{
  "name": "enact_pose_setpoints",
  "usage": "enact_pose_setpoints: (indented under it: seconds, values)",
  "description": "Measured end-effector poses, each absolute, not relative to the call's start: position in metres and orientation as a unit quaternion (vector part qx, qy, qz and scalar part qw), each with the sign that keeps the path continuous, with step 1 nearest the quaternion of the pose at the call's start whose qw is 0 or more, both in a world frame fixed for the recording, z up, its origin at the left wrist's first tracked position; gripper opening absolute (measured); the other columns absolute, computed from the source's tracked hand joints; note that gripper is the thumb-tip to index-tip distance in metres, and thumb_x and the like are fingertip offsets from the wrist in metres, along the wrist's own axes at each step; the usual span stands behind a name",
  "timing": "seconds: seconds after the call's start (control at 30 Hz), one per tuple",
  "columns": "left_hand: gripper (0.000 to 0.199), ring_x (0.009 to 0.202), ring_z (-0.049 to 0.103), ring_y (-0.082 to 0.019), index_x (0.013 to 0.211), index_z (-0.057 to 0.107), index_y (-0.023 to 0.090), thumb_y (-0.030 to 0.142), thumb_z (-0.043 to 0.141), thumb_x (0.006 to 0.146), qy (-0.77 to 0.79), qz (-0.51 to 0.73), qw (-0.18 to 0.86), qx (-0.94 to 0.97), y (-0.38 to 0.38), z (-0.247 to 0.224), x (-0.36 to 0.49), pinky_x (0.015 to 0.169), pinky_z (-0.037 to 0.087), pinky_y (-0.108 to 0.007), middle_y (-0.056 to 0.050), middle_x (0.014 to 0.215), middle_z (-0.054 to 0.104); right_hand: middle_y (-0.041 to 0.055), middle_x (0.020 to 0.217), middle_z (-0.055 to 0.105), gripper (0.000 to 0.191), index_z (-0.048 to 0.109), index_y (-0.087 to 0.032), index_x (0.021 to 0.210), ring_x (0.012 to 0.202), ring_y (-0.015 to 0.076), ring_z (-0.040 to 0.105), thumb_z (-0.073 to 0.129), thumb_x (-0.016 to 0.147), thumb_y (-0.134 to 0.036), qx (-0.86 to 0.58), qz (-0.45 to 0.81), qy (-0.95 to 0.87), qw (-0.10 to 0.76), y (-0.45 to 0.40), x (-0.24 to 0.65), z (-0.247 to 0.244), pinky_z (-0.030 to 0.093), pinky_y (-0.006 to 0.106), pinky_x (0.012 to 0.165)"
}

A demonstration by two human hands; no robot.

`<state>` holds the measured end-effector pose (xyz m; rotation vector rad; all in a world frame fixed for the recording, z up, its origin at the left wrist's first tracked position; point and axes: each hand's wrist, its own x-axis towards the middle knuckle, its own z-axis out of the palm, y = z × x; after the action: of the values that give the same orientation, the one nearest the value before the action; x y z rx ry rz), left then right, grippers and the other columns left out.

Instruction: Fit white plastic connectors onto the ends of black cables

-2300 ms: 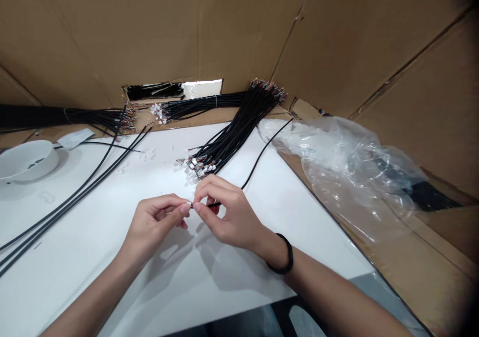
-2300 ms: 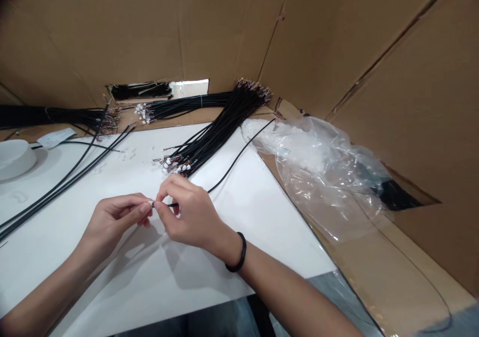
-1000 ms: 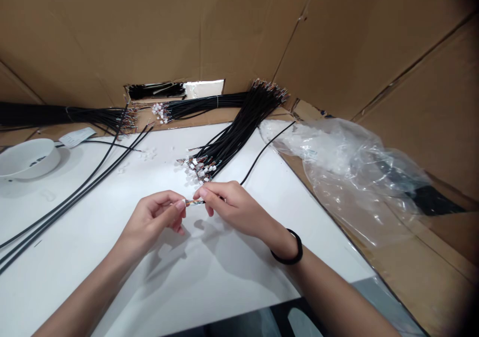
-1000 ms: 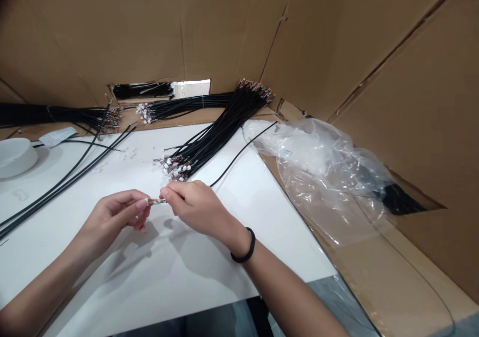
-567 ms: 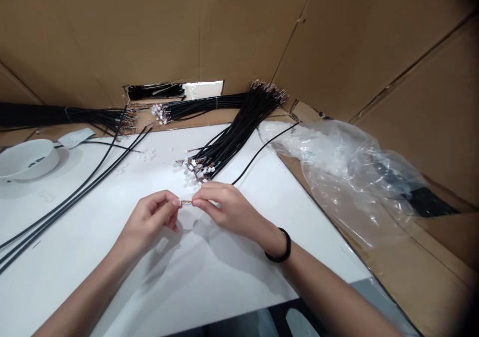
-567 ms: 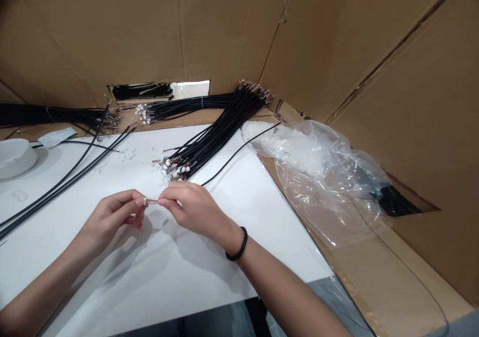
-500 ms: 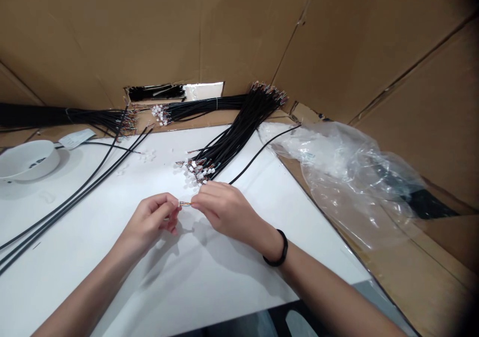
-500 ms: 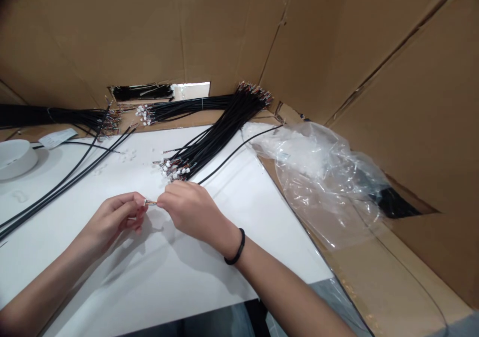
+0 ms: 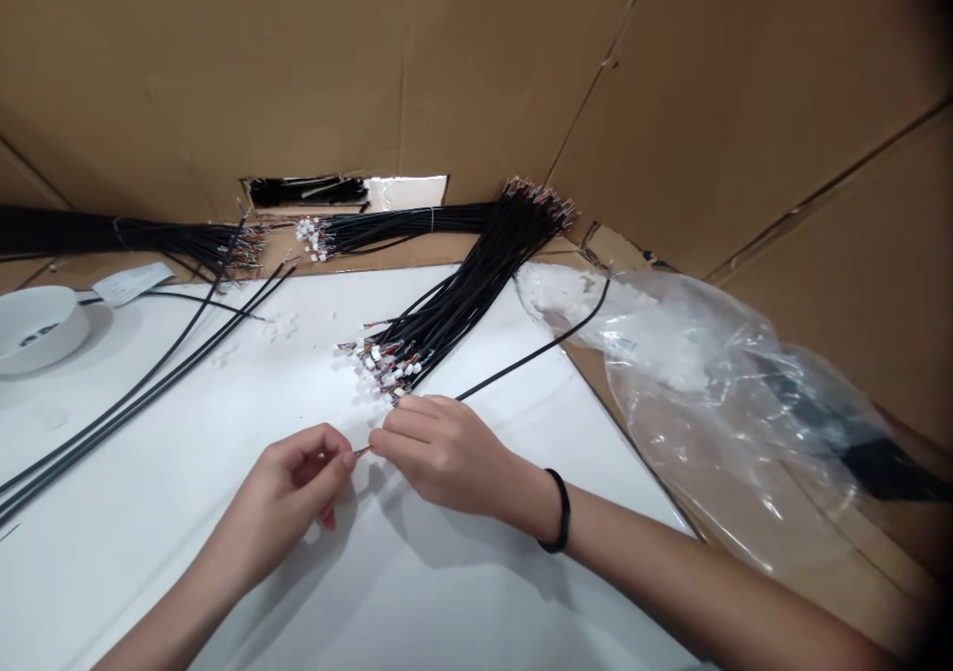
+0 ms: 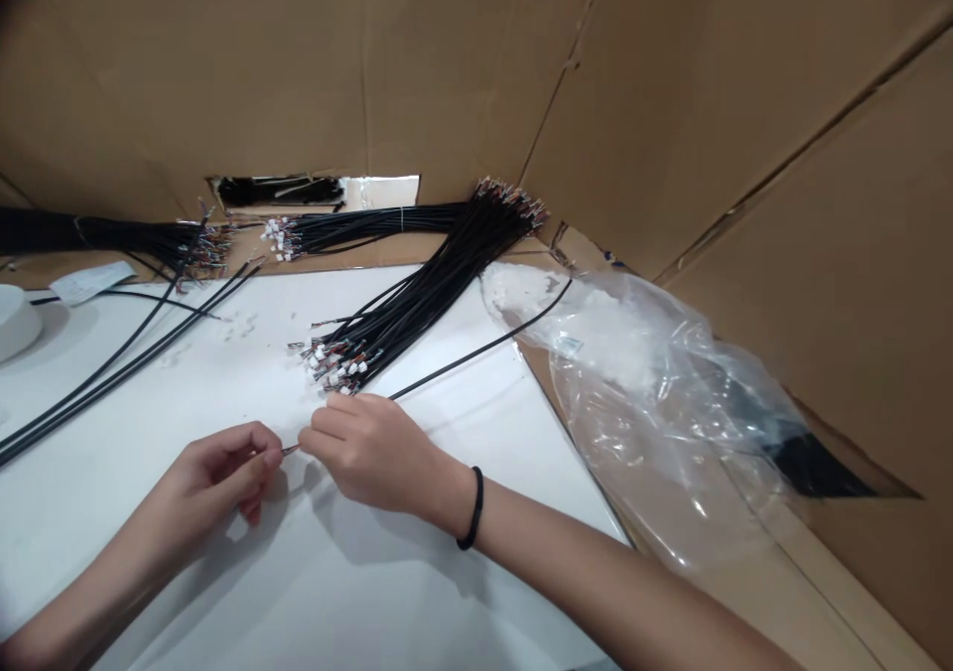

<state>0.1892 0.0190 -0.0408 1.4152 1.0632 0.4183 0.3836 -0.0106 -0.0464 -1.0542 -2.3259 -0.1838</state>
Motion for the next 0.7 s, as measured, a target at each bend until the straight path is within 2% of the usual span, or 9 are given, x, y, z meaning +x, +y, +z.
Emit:
enact_pose_setpoints:
  seconds: [0.1, 0.27, 0.53, 0.7]
  values:
    - [0.032, 0.051, 0.044, -0.01, 0.074, 0.049, 0.015, 0.044, 0.046, 0.088, 0.438, 0.145, 0.63, 0.625, 0.02, -0.045, 0.187, 0.051, 0.039, -0.021, 0.002, 0.058, 0.043, 0.0037, 0.07, 0.051, 0.023, 0.059, -0.012, 0.078, 0.068, 0.0137, 0.04, 0.042, 0.091, -0.018, -0.405, 0.011, -0.863, 0.302, -0.01, 0.385, -0.05, 0.033, 0.027, 0.062]
    - [0.035, 0.054, 0.043, -0.009, 0.075, 0.05, 0.015, 0.048, 0.045, 0.089, 0.433, 0.126, 0.635, 0.627, 0.019, -0.049, 0.185, 0.053, 0.036, -0.021, 0.002, 0.06, 0.043, 0.0055, 0.076, 0.056, 0.02, 0.061, -0.011, 0.087, 0.072, 0.0136, 0.048, 0.043, 0.091, -0.02, -0.443, 0.139, -0.799, 0.382, -0.013, 0.384, -0.057, 0.038, 0.027, 0.066]
    - [0.038, 0.055, 0.044, -0.009, 0.08, 0.055, 0.016, 0.053, 0.047, 0.087, 0.478, 0.093, 0.613, 0.622, 0.016, -0.045, 0.186, 0.053, 0.035, -0.02, 0.001, 0.06, 0.044, 0.0027, 0.067, 0.055, 0.02, 0.061, -0.012, 0.075, 0.067, 0.0131, 0.044, 0.051, 0.087, -0.024, -0.461, 0.157, -0.787, 0.378, -0.012, 0.385, -0.062, 0.032, 0.03, 0.064]
    - [0.041, 0.055, 0.048, -0.01, 0.097, 0.059, 0.018, 0.056, 0.054, 0.081, 0.526, 0.168, 0.538, 0.637, 0.023, -0.038, 0.196, 0.052, 0.039, -0.019, 0.002, 0.057, 0.048, 0.004, 0.067, 0.054, 0.021, 0.059, -0.011, 0.074, 0.069, 0.0141, 0.042, 0.048, 0.088, -0.023, -0.486, 0.122, -0.758, 0.417, -0.015, 0.388, -0.059, 0.029, 0.031, 0.065]
